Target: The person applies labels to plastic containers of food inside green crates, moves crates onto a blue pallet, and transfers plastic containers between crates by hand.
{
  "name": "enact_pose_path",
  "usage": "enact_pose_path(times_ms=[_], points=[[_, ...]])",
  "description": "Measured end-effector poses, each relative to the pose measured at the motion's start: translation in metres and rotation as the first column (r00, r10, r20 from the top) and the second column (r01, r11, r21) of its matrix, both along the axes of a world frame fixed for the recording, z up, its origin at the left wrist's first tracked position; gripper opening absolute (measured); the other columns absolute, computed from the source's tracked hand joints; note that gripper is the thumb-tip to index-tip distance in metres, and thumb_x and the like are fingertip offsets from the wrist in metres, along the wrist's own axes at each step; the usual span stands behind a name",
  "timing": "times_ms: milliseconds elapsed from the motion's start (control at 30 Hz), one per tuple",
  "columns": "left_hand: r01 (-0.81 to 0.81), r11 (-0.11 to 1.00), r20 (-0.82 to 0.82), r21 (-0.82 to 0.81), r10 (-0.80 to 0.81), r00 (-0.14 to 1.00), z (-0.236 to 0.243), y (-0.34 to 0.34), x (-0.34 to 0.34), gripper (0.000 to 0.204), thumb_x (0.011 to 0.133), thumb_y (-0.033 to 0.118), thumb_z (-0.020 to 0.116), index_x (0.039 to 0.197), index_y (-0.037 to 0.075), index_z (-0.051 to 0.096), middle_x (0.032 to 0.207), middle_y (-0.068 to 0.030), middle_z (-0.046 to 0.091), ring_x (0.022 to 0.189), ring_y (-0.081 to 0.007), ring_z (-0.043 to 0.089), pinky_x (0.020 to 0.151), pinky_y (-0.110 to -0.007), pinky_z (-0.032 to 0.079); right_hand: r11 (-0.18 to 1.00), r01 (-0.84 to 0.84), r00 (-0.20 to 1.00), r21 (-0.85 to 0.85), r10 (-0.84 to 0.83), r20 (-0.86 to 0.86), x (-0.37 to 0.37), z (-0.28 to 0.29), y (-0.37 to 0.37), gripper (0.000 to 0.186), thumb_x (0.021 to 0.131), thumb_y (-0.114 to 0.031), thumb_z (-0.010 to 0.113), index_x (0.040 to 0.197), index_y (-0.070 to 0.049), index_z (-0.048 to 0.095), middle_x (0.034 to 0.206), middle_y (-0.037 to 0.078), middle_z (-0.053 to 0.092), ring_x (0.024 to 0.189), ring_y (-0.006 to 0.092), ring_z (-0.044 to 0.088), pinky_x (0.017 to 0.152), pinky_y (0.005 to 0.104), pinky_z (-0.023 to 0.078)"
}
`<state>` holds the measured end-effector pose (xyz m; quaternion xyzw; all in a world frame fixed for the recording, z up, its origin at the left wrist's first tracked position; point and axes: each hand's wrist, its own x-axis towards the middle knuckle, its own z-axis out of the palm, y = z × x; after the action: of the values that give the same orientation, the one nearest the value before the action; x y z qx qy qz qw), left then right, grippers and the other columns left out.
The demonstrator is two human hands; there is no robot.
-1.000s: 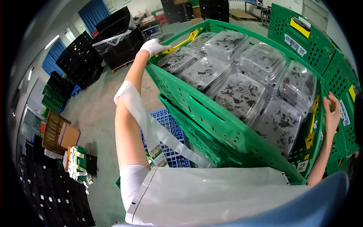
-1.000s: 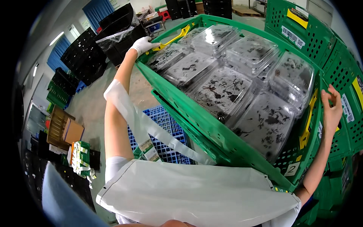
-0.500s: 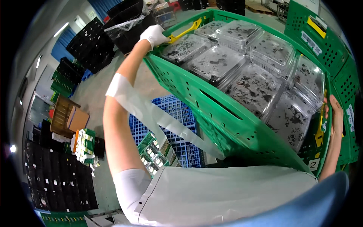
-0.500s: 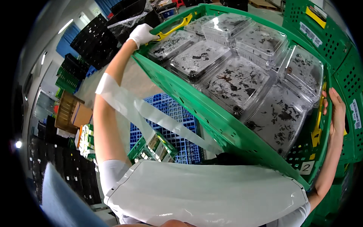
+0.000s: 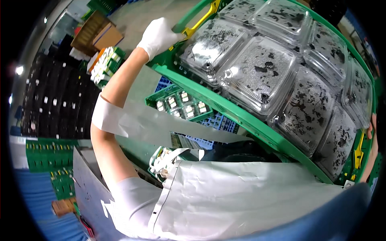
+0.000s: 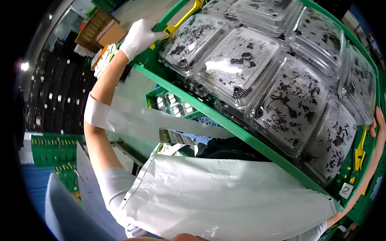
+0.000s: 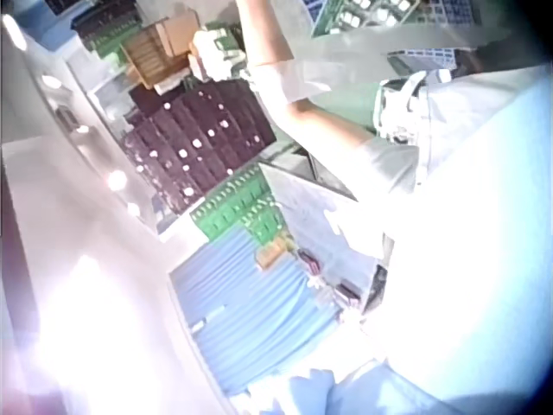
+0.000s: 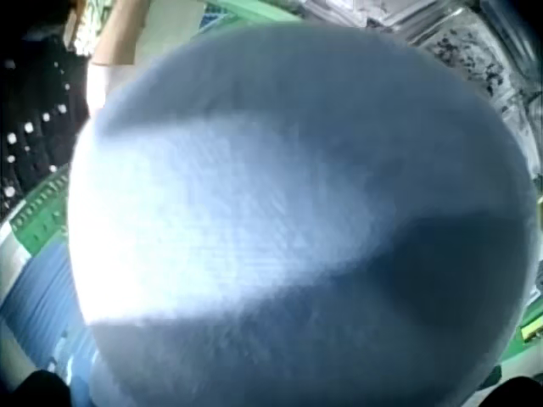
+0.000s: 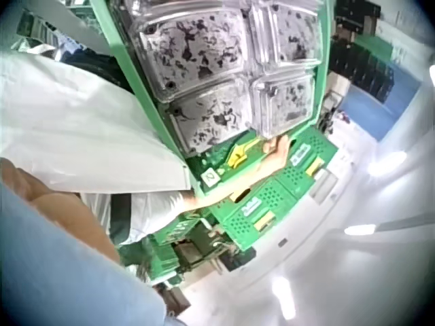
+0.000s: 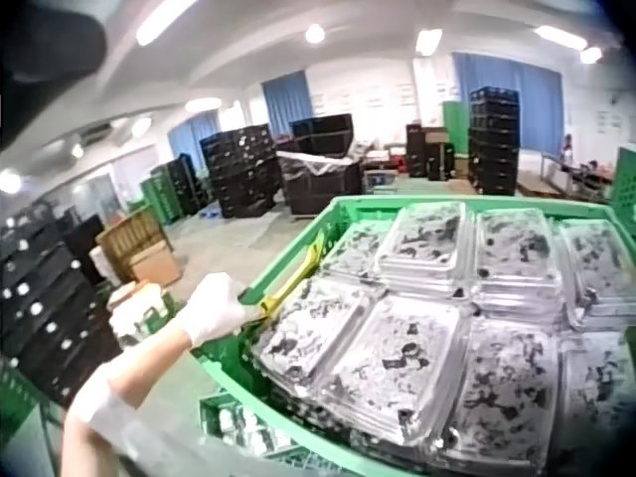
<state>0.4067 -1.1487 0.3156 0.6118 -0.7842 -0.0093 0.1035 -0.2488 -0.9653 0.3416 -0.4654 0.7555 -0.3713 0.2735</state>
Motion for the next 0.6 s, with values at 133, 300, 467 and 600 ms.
enact_pose_path(times_ms=[133,300,467,600], points=[[-0.149,0.988,-0.113,0.046,0.153,0.982,-0.033,0.079,0.015,0.034,0.066,0.031,0.065,0.081,0.001,0.066,0.067,-0.0220,0.059,0.065,-0.0353,0.060,0.064,-0.039,0.048,0.987,-0.149,0.981,0.064,0.156,-0.116,0.013,0.027,-0.030,0.037,0.090,-0.031,0.050,0.114,-0.003,0.052,0.054,-0.001,0.040,0.039,0.0061,0.032,0.037,0.0215,0.024],[-0.306,0.943,-0.156,0.130,0.324,0.933,-0.047,0.181,0.096,0.032,0.065,0.033,0.067,0.077,0.004,0.067,0.061,-0.0199,0.057,0.058,-0.0337,0.059,0.055,-0.039,0.047,0.994,-0.071,0.993,-0.077,0.063,-0.096,0.146,0.035,-0.018,0.041,0.088,-0.027,0.055,0.118,0.000,0.049,0.052,-0.003,0.038,0.035,0.0053,0.030,0.034,0.0210,0.023],[-0.540,0.828,-0.048,0.151,0.551,0.833,-0.132,0.262,0.155,0.030,0.065,0.032,0.068,0.072,0.003,0.065,0.062,-0.0199,0.058,0.060,-0.0350,0.059,0.056,-0.041,0.046,0.977,-0.169,0.956,0.129,0.130,0.262,0.231,-0.094,-0.069,0.060,0.080,-0.017,0.061,0.130,0.003,0.033,0.073,0.006,0.056,0.046,0.0080,0.044,0.034,0.0219,0.033],[-0.662,0.738,0.005,0.131,0.667,0.745,-0.243,0.340,0.152,0.029,0.066,0.030,0.068,0.066,0.002,0.060,0.059,-0.0206,0.055,0.059,-0.0372,0.057,0.052,-0.042,0.044,0.889,-0.244,0.947,0.388,0.132,0.294,0.237,-0.267,-0.081,0.017,0.083,-0.020,0.060,0.080,-0.007,0.049,0.061,0.003,0.050,0.040,0.0102,0.043,0.031,0.0281,0.032]])
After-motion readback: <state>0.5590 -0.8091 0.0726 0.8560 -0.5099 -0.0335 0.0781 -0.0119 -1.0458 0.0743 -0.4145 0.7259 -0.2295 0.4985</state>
